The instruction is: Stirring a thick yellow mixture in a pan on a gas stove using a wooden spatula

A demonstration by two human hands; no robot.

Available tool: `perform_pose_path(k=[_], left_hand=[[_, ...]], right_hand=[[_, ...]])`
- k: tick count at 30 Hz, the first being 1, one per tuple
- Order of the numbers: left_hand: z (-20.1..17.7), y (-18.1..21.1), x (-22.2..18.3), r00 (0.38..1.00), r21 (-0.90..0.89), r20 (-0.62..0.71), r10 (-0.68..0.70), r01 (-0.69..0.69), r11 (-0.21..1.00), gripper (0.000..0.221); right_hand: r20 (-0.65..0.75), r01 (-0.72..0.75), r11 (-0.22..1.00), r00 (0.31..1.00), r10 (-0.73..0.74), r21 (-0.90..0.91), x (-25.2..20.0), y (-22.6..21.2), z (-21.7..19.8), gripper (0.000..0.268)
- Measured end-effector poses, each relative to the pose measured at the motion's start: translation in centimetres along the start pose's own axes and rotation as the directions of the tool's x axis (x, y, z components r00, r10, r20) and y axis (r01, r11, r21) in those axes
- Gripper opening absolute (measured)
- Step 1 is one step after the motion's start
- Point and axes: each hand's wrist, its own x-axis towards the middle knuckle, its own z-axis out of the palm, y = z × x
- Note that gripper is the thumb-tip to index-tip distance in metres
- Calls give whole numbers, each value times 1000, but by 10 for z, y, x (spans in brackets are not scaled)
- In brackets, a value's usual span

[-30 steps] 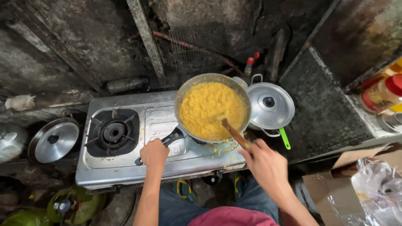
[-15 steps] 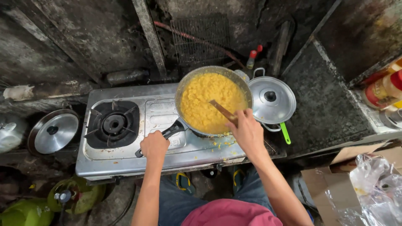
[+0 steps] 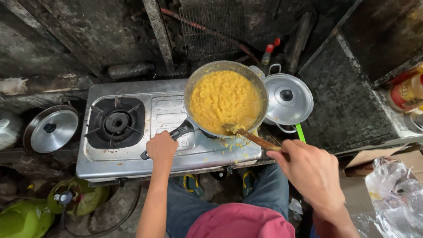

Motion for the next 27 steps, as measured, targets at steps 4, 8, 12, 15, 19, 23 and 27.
perform_pose_path(k=[4,8,12,15,19,23,27], left_hand=[[0,0,-7,999,11,-35,11,-10,1000,28],[-12,5,-21,978,-107,-207,40,-63,992,23],[-6,4,-20,981,-106,-193,27,-48,993,21],[-14,7,-25,982,-95,-186,22,-41,995,21],[-10,5,-23,979,-92,-202,29,-48,995,19],[-6,3,-22,985,-92,-169,31,-47,995,21],[-10,4,-20,989,-102,-142,32,-47,994,23]], right_hand=[[60,17,997,998,-13,-80,21,-18,-5,49],[-177,114,989,976,-130,-97,57,-42,47,32],[-189,102,991,978,-84,86,57,-73,91,49],[-152,110,943,986,-64,315,67,-89,130,61],[-81,53,883,997,-17,466,68,-95,84,68],[-25,67,877,998,-63,476,54,-81,24,77],[-5,106,939,994,-111,326,19,-64,-29,85]])
